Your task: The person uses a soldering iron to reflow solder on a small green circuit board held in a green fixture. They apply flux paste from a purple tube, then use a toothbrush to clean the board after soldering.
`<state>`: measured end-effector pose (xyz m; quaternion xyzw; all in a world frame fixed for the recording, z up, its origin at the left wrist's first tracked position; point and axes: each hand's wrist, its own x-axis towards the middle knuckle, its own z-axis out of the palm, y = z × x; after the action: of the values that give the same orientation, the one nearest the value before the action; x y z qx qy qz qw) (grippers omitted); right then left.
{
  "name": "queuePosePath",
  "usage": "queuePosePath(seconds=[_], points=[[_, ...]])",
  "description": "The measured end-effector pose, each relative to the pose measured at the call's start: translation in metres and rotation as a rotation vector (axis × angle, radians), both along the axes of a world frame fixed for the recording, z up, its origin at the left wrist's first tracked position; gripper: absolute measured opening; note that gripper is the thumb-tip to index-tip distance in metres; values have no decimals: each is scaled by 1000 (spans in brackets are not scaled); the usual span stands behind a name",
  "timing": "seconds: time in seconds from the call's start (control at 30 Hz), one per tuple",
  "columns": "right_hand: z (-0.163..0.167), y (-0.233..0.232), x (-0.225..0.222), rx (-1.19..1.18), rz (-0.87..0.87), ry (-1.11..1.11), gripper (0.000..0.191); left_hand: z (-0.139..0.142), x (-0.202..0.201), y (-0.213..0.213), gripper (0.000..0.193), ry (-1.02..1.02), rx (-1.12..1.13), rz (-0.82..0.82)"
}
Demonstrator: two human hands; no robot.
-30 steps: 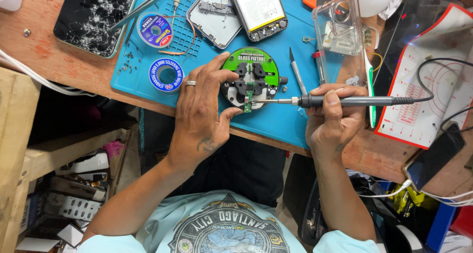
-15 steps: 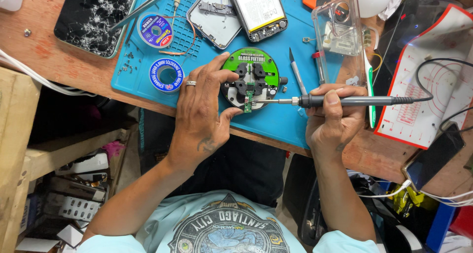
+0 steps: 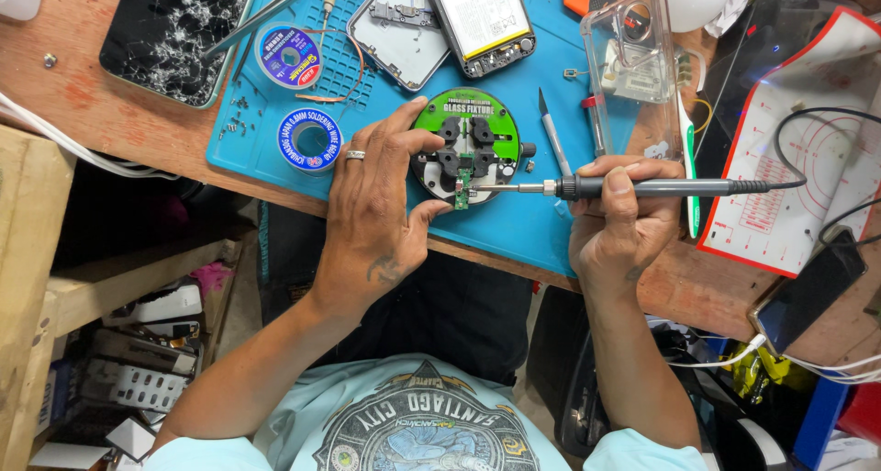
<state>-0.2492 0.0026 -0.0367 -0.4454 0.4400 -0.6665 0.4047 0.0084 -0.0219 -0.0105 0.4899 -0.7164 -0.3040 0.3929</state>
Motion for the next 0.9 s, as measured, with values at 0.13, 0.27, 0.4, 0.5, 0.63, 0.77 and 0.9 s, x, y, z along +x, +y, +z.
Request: queuePosePath(seconds=[0.13, 0.27, 0.4, 0.5, 0.63, 0.77, 0.9], points=[[0, 0, 0, 2, 1, 3, 19, 0, -1, -1, 56, 1, 0, 0], [0, 0, 0, 5, -2, 5, 19, 0, 0, 0, 57, 4, 7, 1], [0, 0, 1, -10, -7, 25, 20, 1, 0, 0, 57, -1, 11, -2], [0, 1, 1, -15, -7, 30, 19, 0, 1, 0, 57, -2, 8, 0], [0, 1, 0, -12, -6, 29, 20, 0, 0, 0, 57, 3, 3, 1], [0, 1, 0, -15, -7, 15, 20, 0, 0, 0, 57, 4, 7, 1], [0, 1, -1, -26, -2, 12, 21, 0, 0, 0, 57, 2, 2, -1]])
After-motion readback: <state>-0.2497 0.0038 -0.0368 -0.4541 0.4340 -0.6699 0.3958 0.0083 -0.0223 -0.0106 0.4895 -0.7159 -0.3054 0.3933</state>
